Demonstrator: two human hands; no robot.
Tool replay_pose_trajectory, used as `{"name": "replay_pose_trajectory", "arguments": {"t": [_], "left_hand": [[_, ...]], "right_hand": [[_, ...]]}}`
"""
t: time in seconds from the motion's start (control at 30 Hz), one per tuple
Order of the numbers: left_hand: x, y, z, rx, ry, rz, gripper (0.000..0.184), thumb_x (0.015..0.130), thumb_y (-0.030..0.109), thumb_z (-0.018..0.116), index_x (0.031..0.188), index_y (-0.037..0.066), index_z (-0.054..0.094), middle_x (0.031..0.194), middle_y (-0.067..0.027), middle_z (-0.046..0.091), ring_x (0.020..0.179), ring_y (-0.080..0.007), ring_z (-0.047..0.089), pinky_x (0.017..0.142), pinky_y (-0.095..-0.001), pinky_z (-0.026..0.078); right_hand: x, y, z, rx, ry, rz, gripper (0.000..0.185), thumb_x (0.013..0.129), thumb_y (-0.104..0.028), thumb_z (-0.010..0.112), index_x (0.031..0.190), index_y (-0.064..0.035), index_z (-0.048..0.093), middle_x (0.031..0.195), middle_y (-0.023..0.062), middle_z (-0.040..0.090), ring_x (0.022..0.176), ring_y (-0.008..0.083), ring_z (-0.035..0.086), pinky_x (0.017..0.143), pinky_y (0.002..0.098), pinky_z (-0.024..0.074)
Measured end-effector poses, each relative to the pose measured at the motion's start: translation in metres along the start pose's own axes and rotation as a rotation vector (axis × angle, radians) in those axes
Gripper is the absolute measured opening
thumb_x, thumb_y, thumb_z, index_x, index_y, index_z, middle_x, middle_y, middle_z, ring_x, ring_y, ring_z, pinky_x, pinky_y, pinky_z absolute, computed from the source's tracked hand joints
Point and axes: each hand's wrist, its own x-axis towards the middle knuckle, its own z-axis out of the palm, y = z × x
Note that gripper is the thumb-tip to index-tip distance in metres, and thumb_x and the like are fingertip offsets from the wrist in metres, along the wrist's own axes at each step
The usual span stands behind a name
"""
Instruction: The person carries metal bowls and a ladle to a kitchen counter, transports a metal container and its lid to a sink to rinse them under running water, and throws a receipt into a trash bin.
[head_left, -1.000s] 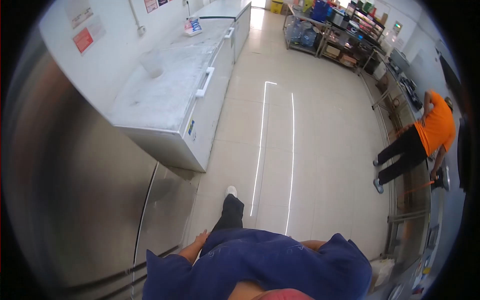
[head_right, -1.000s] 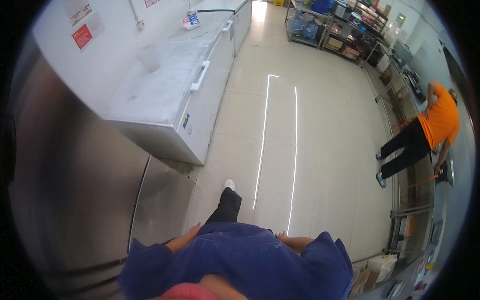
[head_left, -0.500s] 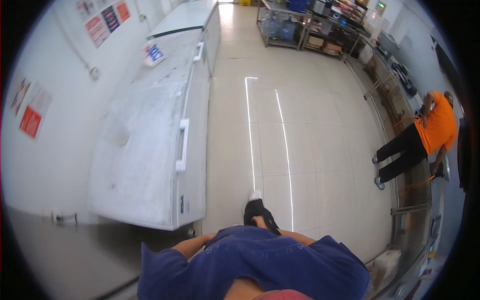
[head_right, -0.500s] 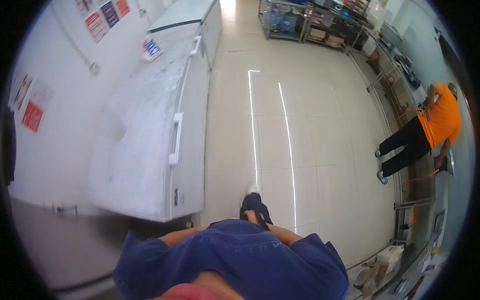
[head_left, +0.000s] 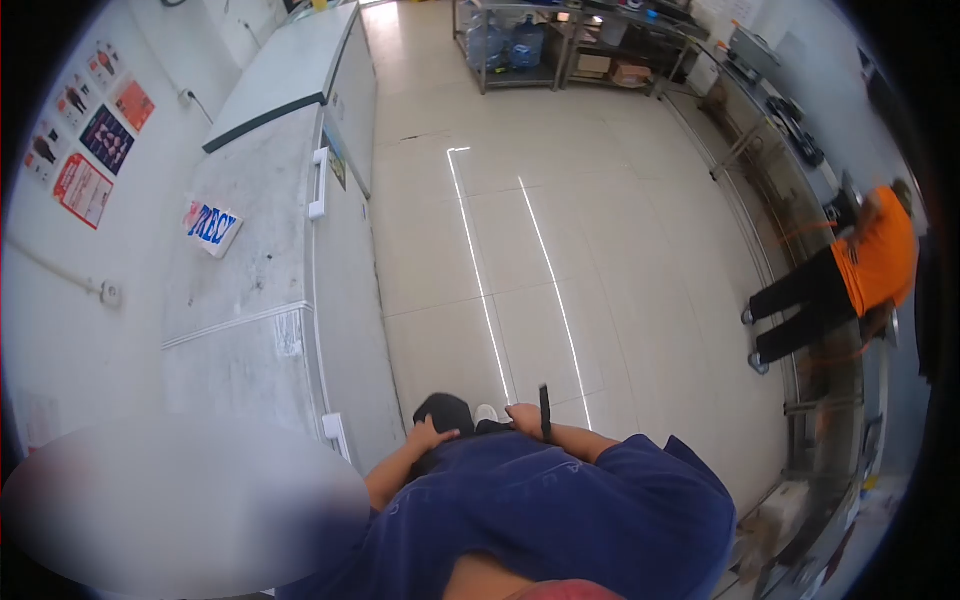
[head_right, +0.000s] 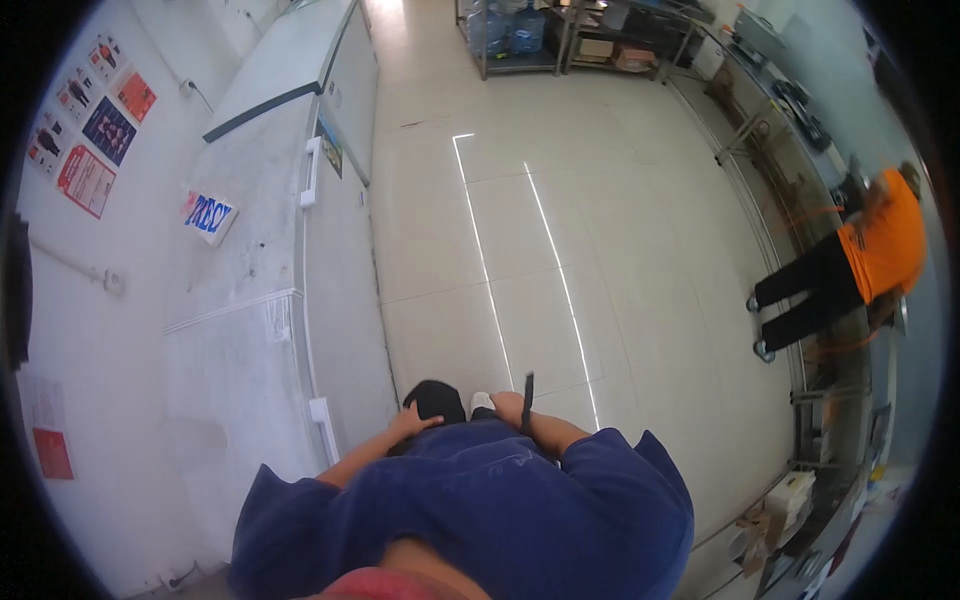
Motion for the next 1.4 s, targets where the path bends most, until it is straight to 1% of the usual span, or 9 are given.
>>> {"name": "replay_pose_trajectory", "arguments": {"t": [0.17,0.37,0.53,0.63,0.73,1.0,1.1,1.23,1.4], "left_hand": [[0.098,0.014,-0.101,-0.208,0.445,0.498,0.048,0.079,0.043,0.051,0.105,0.003,0.052,0.098,-0.0164,0.057,0.091,-0.0305,0.054,0.076,-0.0396,0.043],[0.269,0.009,-0.256,-0.598,0.189,0.219,0.052,0.077,0.048,0.052,0.101,0.001,0.055,0.098,-0.0179,0.057,0.090,-0.0279,0.056,0.079,-0.0357,0.042],[0.360,0.013,-0.353,-0.518,-0.085,0.152,0.072,0.070,0.062,0.051,0.108,0.001,0.053,0.106,-0.0201,0.054,0.101,-0.0314,0.051,0.086,-0.0349,0.038],[0.410,0.017,-0.398,-0.450,-0.149,0.165,0.073,0.070,0.063,0.051,0.112,0.003,0.050,0.107,-0.0190,0.054,0.103,-0.0306,0.050,0.087,-0.0352,0.038],[0.465,0.025,-0.447,-0.370,-0.216,0.159,0.071,0.070,0.062,0.051,0.113,0.006,0.050,0.108,-0.0181,0.054,0.103,-0.0302,0.050,0.087,-0.0365,0.038],[0.659,0.082,-0.628,-0.366,-0.421,0.059,0.091,0.058,0.067,0.059,0.123,0.007,0.035,0.122,-0.0238,0.039,0.112,-0.0360,0.041,0.091,-0.0419,0.035],[0.710,0.130,-0.711,-0.214,-0.262,-0.077,0.103,0.053,0.067,0.061,0.128,0.007,0.025,0.126,-0.0255,0.032,0.114,-0.0389,0.037,0.093,-0.0432,0.034],[0.759,0.193,-0.812,-0.188,-0.088,-0.316,0.120,0.046,0.069,0.065,0.134,0.007,0.012,0.130,-0.0279,0.024,0.117,-0.0428,0.032,0.094,-0.0449,0.033],[0.888,0.203,-0.907,-0.217,-0.237,-0.233,0.116,0.053,0.062,0.065,0.135,0.005,0.007,0.128,-0.0257,0.031,0.117,-0.0381,0.035,0.095,-0.0413,0.033]], "right_hand": [[0.135,0.026,-0.074,0.119,-0.257,-0.048,0.029,0.064,-0.030,0.062,0.073,-0.0023,0.059,0.071,0.0196,0.059,0.073,0.0355,0.057,0.064,0.0428,0.0436],[0.363,0.093,-0.128,-0.071,-0.656,0.040,0.043,0.065,-0.042,0.062,0.079,-0.0009,0.064,0.076,0.0180,0.062,0.067,0.0284,0.061,0.060,0.0367,0.0464],[0.502,0.049,-0.235,0.331,-0.528,0.076,0.035,0.065,-0.030,0.068,0.083,-0.0007,0.062,0.075,0.0117,0.063,0.066,0.0197,0.058,0.061,0.0331,0.0459],[0.547,0.027,-0.291,0.563,-0.146,0.091,0.032,0.069,-0.029,0.065,0.085,-0.0020,0.058,0.075,0.0126,0.061,0.069,0.0229,0.059,0.063,0.0347,0.0459],[0.598,0.053,-0.323,0.135,0.048,-0.163,0.030,0.074,-0.027,0.060,0.089,-0.0031,0.051,0.079,0.0144,0.058,0.072,0.0299,0.058,0.063,0.0381,0.0459],[0.808,0.173,-0.461,-0.023,0.150,0.285,0.049,0.070,-0.036,0.064,0.103,-0.0039,0.048,0.094,0.0183,0.054,0.087,0.0333,0.054,0.075,0.0392,0.0454],[0.874,0.198,-0.510,0.254,-0.210,0.698,0.071,0.058,-0.047,0.070,0.109,-0.0027,0.049,0.107,0.0195,0.052,0.095,0.0295,0.053,0.084,0.0394,0.0417],[0.955,0.249,-0.547,0.677,-0.700,0.481,0.064,0.061,-0.045,0.067,0.106,-0.0027,0.052,0.103,0.0197,0.054,0.093,0.0304,0.054,0.081,0.0405,0.0428],[1.082,0.315,-0.600,0.678,-0.925,0.344,0.055,0.064,-0.041,0.065,0.102,-0.0026,0.056,0.100,0.0200,0.057,0.090,0.0315,0.056,0.078,0.0419,0.0441]]}}
